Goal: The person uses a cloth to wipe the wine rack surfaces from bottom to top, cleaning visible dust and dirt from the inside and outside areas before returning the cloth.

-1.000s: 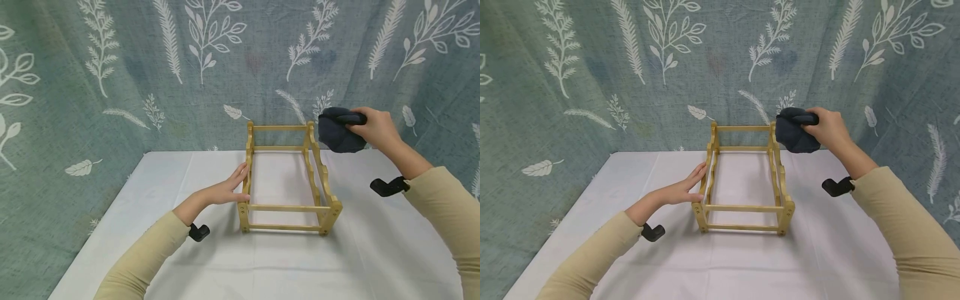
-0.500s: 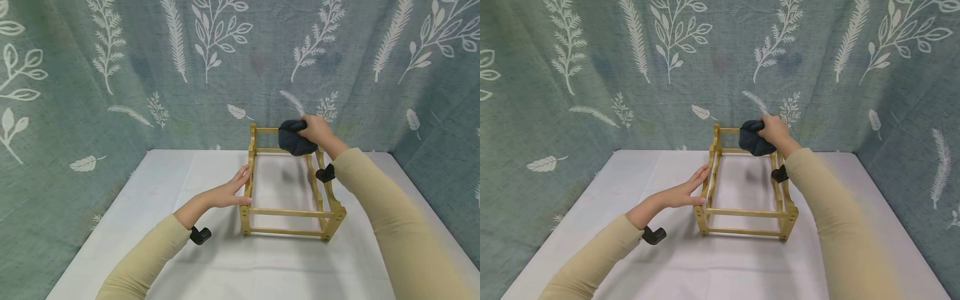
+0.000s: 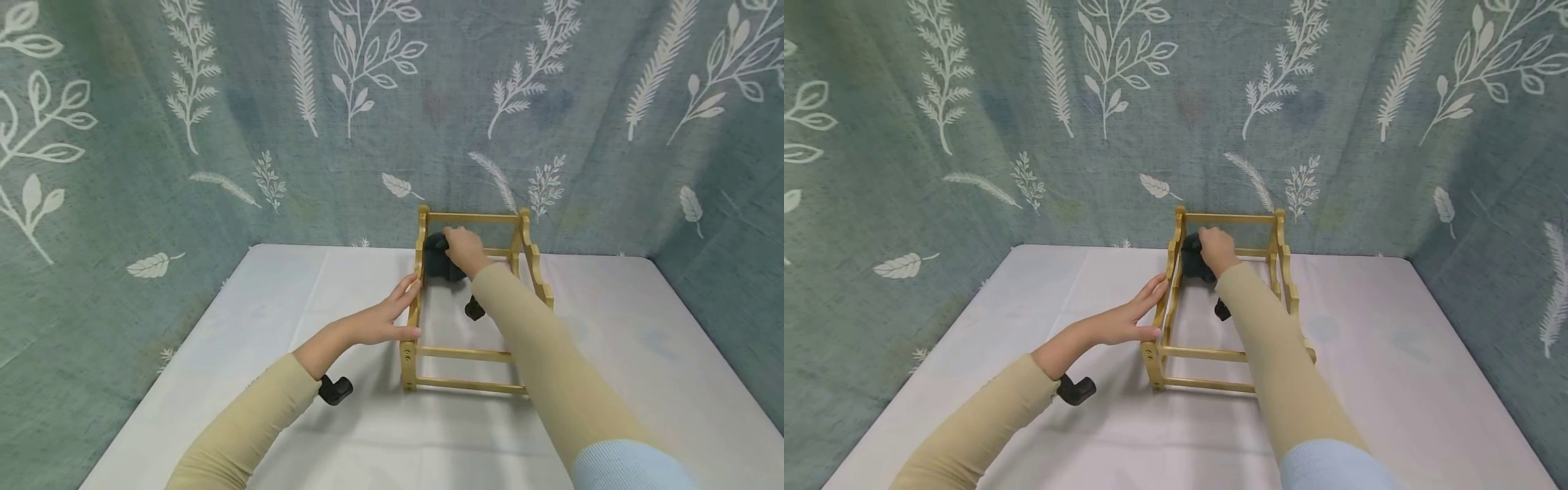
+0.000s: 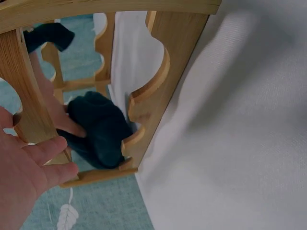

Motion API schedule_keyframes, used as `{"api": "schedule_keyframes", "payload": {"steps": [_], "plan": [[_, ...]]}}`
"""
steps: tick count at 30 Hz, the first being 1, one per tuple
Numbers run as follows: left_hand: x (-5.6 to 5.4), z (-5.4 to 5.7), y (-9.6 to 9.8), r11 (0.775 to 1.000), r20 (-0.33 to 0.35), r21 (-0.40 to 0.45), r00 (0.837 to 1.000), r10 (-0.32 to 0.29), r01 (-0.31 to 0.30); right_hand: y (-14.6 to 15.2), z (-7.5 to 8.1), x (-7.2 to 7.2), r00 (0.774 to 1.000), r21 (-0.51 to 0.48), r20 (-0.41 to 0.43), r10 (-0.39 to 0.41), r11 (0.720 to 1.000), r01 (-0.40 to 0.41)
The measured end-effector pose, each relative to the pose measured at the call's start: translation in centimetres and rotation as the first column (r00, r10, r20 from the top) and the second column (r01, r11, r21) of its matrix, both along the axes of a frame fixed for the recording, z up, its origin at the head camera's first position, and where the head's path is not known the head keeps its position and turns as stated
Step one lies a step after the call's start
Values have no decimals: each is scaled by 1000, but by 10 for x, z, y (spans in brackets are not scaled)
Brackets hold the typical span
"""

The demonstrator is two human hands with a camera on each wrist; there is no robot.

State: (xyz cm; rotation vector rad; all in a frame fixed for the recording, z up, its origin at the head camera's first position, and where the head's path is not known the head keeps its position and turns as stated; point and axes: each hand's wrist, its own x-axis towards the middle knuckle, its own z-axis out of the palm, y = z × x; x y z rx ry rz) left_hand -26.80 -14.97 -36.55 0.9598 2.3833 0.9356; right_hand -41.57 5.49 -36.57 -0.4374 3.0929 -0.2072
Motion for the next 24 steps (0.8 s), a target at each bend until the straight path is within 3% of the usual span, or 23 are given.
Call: {"api": "schedule_keyframes", "payload": {"steps": [4,9,19,24], "plan": [[1,0,1,1000,-11,0,1000,3,-3,-3,-19,-5,1000,50,-15,-3,999,4],[1,3,3,1000,-22,-23,1000,-16,16,15,-27,-10,1000,83,-4,-29,996,30],[4,6,1,1000,-21,-27,1000,3,-3,64,-16,-12,983,216,7,-183,960,177],[3,4,2,1000,-20,-28,1000,-10,10,69,-6,-7,976,116,65,-209,973,201]]}}
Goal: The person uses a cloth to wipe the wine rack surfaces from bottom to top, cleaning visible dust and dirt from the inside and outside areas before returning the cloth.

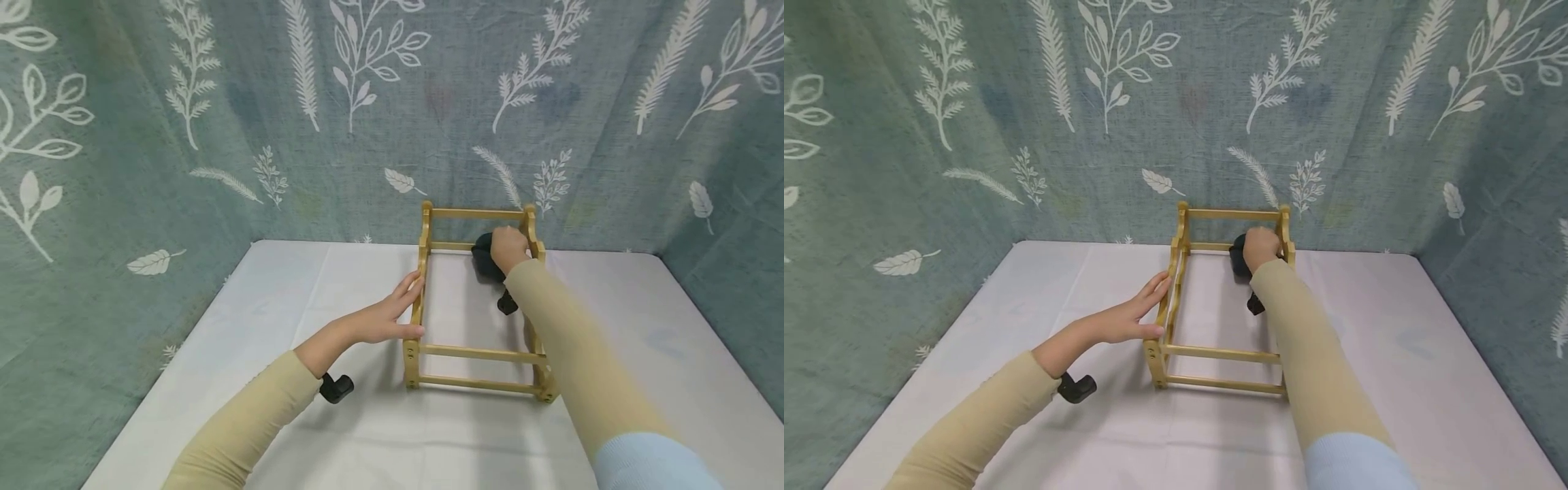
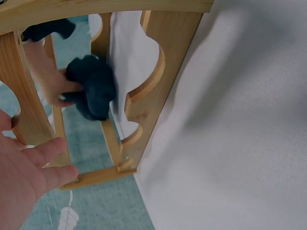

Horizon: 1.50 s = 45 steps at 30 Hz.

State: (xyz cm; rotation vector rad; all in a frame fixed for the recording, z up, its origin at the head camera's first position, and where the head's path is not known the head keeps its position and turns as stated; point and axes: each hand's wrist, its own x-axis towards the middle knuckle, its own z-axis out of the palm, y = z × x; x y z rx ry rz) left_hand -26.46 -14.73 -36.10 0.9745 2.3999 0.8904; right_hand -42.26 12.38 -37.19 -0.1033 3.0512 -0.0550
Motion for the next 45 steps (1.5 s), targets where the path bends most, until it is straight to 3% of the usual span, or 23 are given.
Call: {"api": "schedule_keyframes", "payload": {"steps": [3,5,8,10,14,19,25,28,32,35,39,42,45], "plan": [[-1,0,0,1000,-1,4,1000,-6,6,-4,16,-1,997,-153,-17,78,985,-80],[-1,0,-1,1000,-5,5,1000,0,0,-9,25,-4,984,-256,-53,173,950,-180],[-1,0,-2,1000,-8,5,1000,9,-9,-18,28,-8,949,-331,-85,303,890,-314],[-1,-1,-1,1000,-5,5,1000,7,-7,-24,22,-9,927,-335,-98,363,865,-374],[1,-3,1,1000,7,8,1000,2,-2,-32,5,-10,894,-203,-76,442,871,-448],[6,-3,3,1000,17,2,1000,-11,11,-29,-8,-11,889,-62,23,457,888,-455],[4,-2,3,1000,2,-8,1000,-15,15,-7,1,-14,903,33,82,422,904,-426],[2,-1,1,1000,-2,-6,1000,-10,10,5,10,-17,917,32,146,371,925,-379],[2,0,0,1000,0,-11,1000,-12,12,15,16,-19,914,-26,200,352,935,-354],[2,-2,0,1000,2,-4,1000,-12,12,15,22,-18,893,-71,180,412,911,-406],[3,-4,-1,1000,8,-1,1000,-2,2,6,42,-18,875,-223,111,471,870,-440],[3,-4,-2,1000,3,-2,1000,-2,2,-2,55,-20,896,-369,17,445,835,-408],[3,-4,-3,1000,-1,-1,1000,-3,3,-12,63,-22,916,-436,-79,394,813,-387]]}}
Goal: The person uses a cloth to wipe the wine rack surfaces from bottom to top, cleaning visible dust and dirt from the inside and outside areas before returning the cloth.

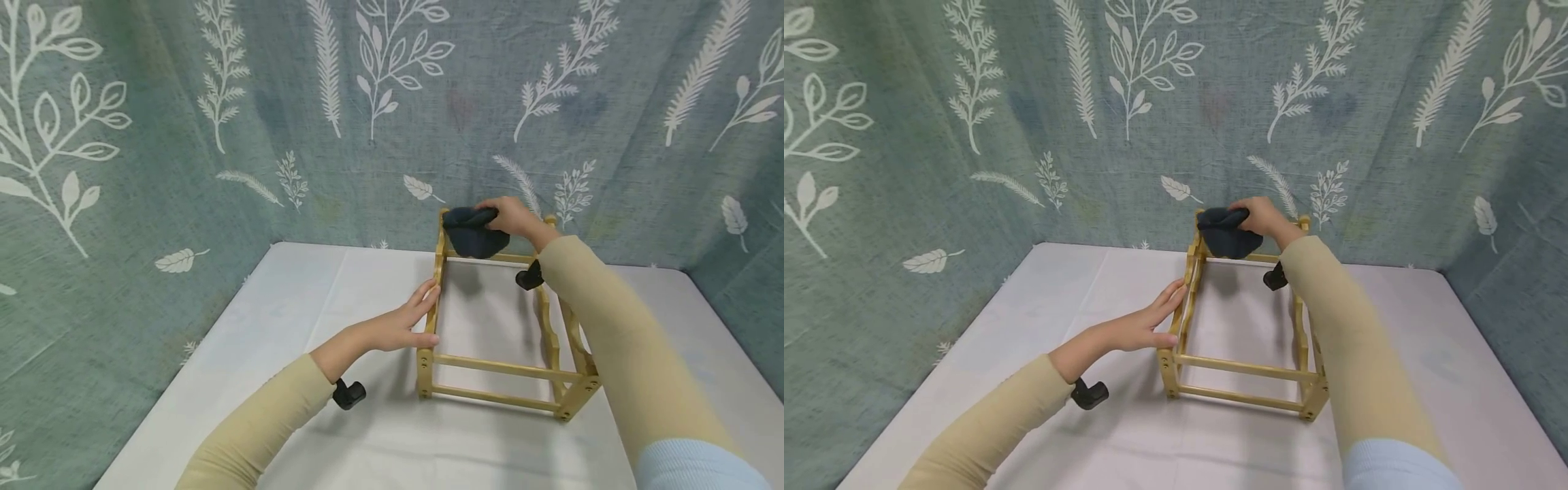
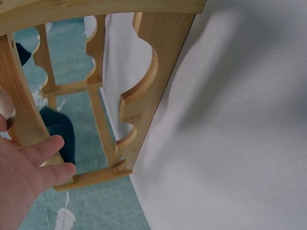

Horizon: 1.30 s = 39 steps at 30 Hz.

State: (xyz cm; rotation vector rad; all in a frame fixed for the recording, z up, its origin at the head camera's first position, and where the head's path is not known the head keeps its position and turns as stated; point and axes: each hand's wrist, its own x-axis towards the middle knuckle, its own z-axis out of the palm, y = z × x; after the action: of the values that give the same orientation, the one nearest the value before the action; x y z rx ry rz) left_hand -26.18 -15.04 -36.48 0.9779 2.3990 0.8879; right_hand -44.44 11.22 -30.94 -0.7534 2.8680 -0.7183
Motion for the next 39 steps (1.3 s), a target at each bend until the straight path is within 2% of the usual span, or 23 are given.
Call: {"api": "schedule_keyframes", "payload": {"steps": [3,7,13,15,21,26,31,34,36,39], "plan": [[0,-1,1,1000,6,-6,1000,-4,4,-5,1,0,998,-35,-45,-52,998,50],[-1,-2,3,1000,-4,0,1000,-8,8,-5,2,0,989,-18,-98,-108,994,107],[-3,-2,3,1000,-1,10,1000,8,-8,17,10,0,984,97,-146,-100,989,115],[-2,-3,2,1000,1,9,1000,12,-12,29,13,0,984,144,-144,-105,982,126],[-2,-2,1,1000,-7,12,1000,11,-11,53,25,4,985,190,-91,-146,968,161],[-1,-2,2,1000,-14,7,1000,5,-5,43,27,6,991,124,-33,-133,983,136],[-2,-2,0,1000,-20,-2,1000,3,-3,7,20,7,995,-3,-74,-70,998,70],[-1,-1,0,1000,-14,-10,1000,11,-11,-11,14,8,992,-40,-114,-47,998,43],[-1,0,0,1000,-15,-11,1000,12,-12,-13,12,8,991,-41,-119,-60,998,56],[-1,0,1,1000,-19,-10,1000,4,-4,1,11,8,985,22,-136,-111,993,115]]}}
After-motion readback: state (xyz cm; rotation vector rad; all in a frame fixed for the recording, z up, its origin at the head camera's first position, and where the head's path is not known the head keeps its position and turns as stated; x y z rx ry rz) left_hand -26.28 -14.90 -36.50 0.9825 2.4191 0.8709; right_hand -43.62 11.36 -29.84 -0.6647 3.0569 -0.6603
